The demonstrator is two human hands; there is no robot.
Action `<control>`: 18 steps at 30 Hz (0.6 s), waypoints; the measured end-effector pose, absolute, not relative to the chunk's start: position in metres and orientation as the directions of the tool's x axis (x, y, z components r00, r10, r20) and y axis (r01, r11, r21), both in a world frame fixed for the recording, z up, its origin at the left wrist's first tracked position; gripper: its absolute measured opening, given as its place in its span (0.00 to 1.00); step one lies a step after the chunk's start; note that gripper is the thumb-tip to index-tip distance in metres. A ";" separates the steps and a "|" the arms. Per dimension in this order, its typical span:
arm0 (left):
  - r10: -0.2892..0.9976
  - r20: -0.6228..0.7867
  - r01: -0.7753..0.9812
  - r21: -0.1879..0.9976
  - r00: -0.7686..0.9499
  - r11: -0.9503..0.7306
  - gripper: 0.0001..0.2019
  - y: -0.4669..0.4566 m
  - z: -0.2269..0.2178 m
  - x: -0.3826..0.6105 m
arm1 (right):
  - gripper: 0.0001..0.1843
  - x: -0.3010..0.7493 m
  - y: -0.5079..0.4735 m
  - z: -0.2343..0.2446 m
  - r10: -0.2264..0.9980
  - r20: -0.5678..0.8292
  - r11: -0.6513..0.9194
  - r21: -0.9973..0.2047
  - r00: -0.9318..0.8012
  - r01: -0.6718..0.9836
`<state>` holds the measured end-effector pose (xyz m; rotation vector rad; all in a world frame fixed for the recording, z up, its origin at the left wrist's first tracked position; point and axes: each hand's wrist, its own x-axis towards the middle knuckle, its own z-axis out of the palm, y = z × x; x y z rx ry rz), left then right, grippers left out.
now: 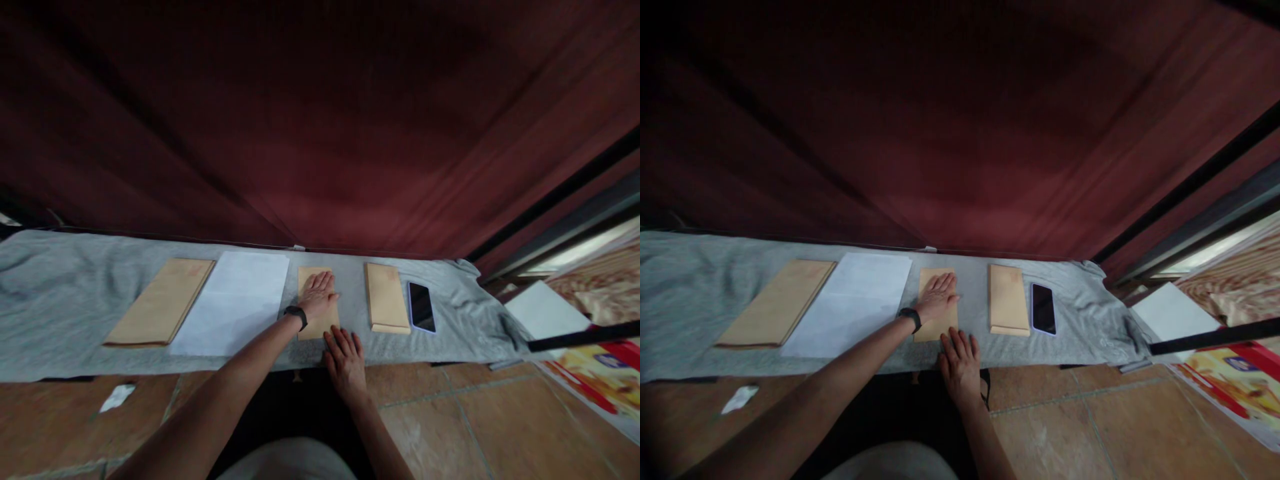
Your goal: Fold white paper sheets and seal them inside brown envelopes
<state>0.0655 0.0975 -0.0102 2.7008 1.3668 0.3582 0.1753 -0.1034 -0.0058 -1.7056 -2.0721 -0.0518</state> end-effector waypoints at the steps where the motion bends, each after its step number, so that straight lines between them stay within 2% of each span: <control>1: 0.799 0.164 0.777 0.189 0.578 -0.601 0.31 0.094 -0.010 0.064 | 0.24 0.176 -0.103 -0.006 0.922 0.364 0.235 -0.255 -0.132 0.938; 14: 0.704 0.171 0.681 0.177 0.689 -0.710 0.26 0.029 -0.011 0.038 | 0.22 0.178 -0.103 -0.012 0.911 0.391 0.255 -0.286 -0.130 0.924; 18: 0.697 0.200 0.671 0.189 0.689 -0.717 0.24 0.009 -0.007 0.029 | 0.20 0.181 -0.104 -0.015 0.910 0.392 0.275 -0.334 -0.132 0.901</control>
